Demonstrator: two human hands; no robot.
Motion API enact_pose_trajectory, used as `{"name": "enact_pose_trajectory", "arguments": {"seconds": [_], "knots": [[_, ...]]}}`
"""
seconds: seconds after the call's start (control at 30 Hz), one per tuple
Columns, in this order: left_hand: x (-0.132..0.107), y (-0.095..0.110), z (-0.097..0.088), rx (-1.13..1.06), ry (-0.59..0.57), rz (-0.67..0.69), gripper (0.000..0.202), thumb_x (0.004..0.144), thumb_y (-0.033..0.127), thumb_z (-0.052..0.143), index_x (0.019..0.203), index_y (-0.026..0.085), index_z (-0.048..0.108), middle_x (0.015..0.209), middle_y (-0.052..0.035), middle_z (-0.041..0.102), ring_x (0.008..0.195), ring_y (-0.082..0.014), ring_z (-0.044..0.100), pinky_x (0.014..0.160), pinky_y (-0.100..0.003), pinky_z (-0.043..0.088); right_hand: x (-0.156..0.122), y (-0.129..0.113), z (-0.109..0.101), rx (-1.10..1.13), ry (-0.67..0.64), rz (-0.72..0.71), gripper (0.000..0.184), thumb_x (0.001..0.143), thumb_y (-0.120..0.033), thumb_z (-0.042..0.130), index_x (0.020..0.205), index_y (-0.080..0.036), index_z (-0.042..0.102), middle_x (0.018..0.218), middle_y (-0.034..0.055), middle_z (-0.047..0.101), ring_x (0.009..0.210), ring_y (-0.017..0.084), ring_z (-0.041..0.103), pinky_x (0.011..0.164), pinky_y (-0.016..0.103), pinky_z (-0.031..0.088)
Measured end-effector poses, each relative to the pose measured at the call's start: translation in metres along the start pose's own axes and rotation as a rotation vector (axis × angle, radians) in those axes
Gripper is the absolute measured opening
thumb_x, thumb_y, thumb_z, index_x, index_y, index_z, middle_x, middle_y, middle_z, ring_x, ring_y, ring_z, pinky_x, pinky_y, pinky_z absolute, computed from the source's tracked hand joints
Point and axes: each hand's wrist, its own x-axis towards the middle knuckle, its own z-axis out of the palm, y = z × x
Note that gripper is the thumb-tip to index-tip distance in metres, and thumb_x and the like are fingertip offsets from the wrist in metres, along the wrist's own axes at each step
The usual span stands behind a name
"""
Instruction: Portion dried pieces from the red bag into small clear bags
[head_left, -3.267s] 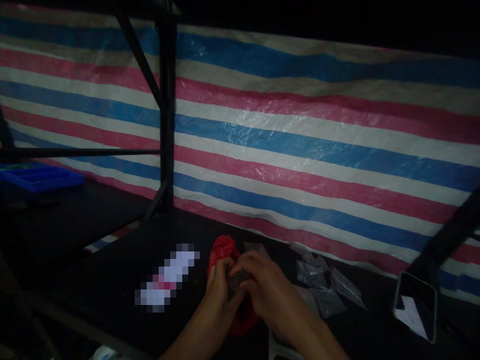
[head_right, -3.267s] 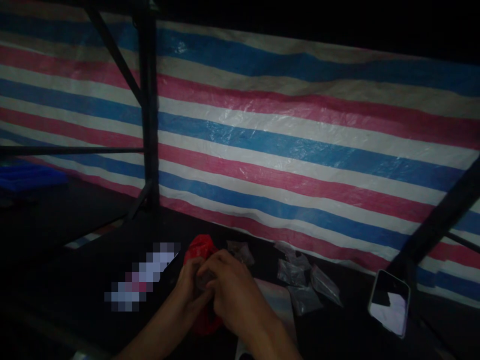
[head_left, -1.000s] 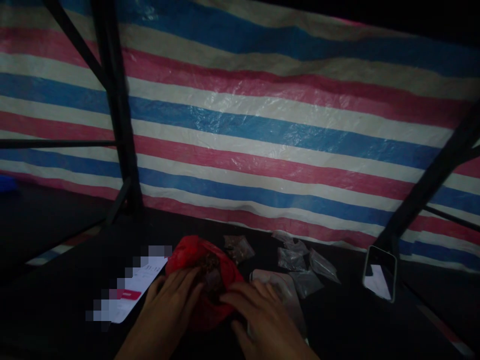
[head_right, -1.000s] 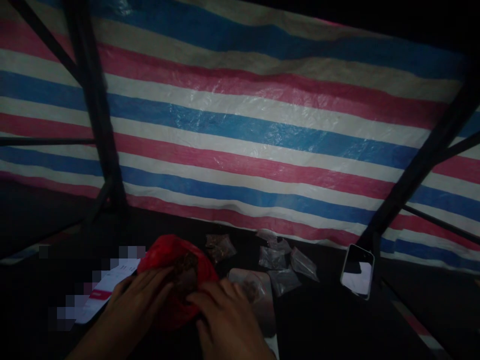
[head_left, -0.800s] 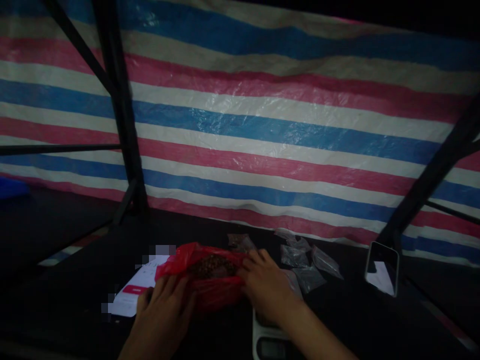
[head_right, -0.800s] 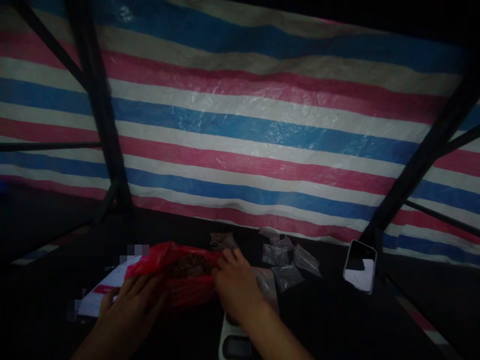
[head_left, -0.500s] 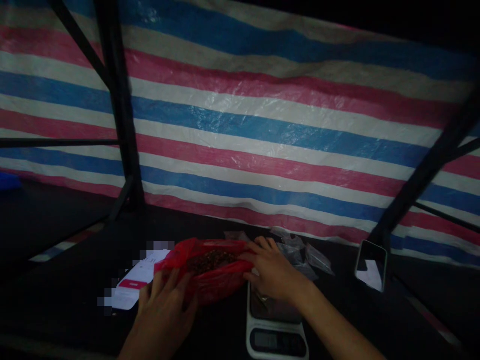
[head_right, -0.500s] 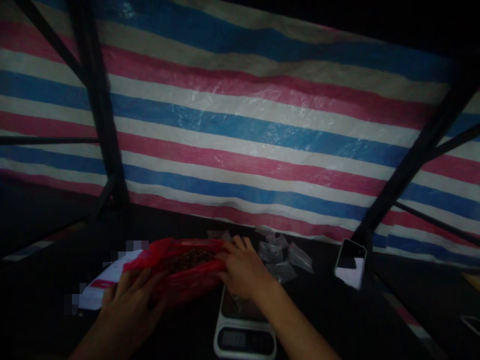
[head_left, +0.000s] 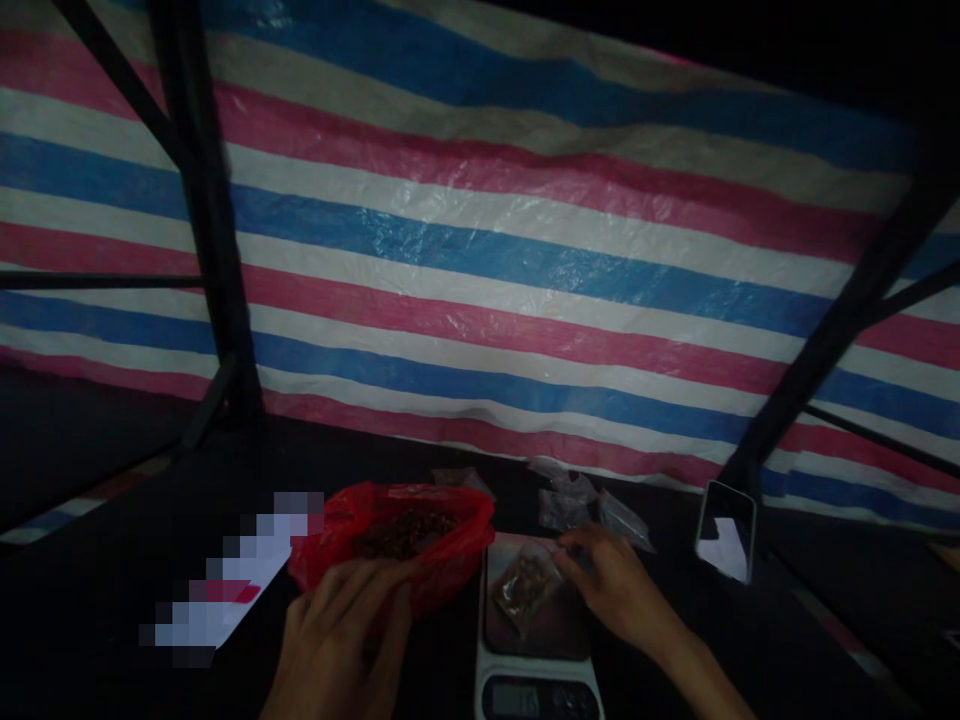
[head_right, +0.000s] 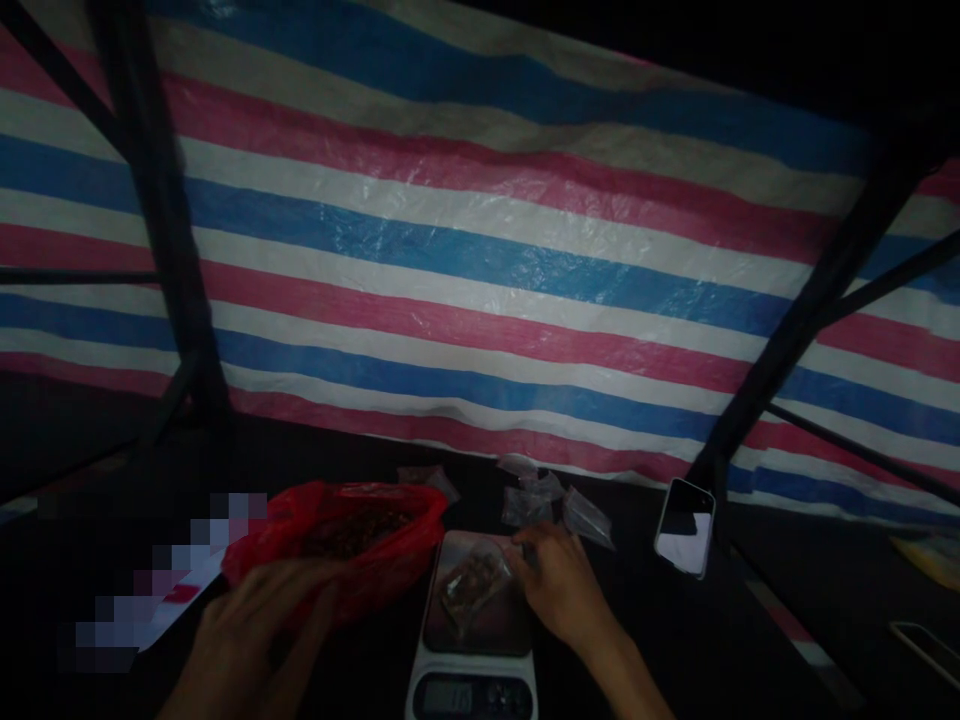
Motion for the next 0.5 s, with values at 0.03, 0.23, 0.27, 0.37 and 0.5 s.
{"name": "enact_pose_trajectory", "arguments": {"seconds": [0.03, 0.23, 0.27, 0.37, 0.5], "knots": [[-0.001, 0.003, 0.002, -0.034, 0.004, 0.026, 0.028, 0.098, 0.035, 0.053, 0.107, 0.034, 0.079, 0.107, -0.0018, 0.086, 0.101, -0.0293, 0.079, 0.081, -0.043, 0.061, 0.001, -0.001, 0.005, 0.021, 0.001, 0.002, 0.025, 0.093, -0.037, 0.062, 0.099, -0.021, 0.080, 0.103, 0.0117, 0.080, 0.101, 0.033, 0.074, 0.096, 0.050, 0.052], [-0.009, 0.040, 0.024, -0.203, -0.112, 0.045, 0.031, 0.099, 0.034, 0.053, 0.117, 0.030, 0.079, 0.116, -0.0057, 0.085, 0.108, -0.0286, 0.079, 0.094, -0.044, 0.065, -0.001, -0.021, 0.006, 0.185, -0.061, 0.007, 0.029, 0.095, -0.041, 0.054, 0.081, -0.023, 0.071, 0.082, 0.0035, 0.073, 0.075, 0.022, 0.069, 0.070, 0.033, 0.054], [-0.009, 0.050, 0.031, -0.208, -0.142, -0.020, 0.036, 0.097, 0.036, 0.056, 0.124, 0.026, 0.078, 0.127, -0.0097, 0.082, 0.117, -0.0327, 0.076, 0.099, -0.050, 0.064, -0.003, -0.028, 0.001, 0.237, -0.083, 0.003, 0.029, 0.095, -0.043, 0.054, 0.081, -0.023, 0.070, 0.082, 0.0028, 0.072, 0.076, 0.022, 0.069, 0.070, 0.032, 0.054], [-0.009, 0.075, 0.050, -0.284, -0.283, -0.178, 0.074, 0.082, 0.043, 0.069, 0.148, 0.010, 0.062, 0.154, -0.0223, 0.063, 0.143, -0.0469, 0.057, 0.115, -0.067, 0.050, -0.010, -0.060, -0.014, 0.374, -0.177, -0.032, 0.024, 0.096, -0.044, 0.059, 0.085, -0.025, 0.070, 0.084, 0.0011, 0.073, 0.081, 0.022, 0.069, 0.076, 0.032, 0.055], [-0.006, 0.088, 0.055, -0.557, -0.275, -0.446, 0.074, 0.085, 0.045, 0.061, 0.151, 0.012, 0.055, 0.160, -0.0218, 0.058, 0.149, -0.0403, 0.053, 0.124, -0.060, 0.041, -0.007, -0.114, -0.020, 0.432, -0.242, -0.124, 0.015, 0.096, -0.029, 0.061, 0.087, -0.025, 0.072, 0.090, 0.0001, 0.073, 0.084, 0.018, 0.069, 0.078, 0.028, 0.053]]}}
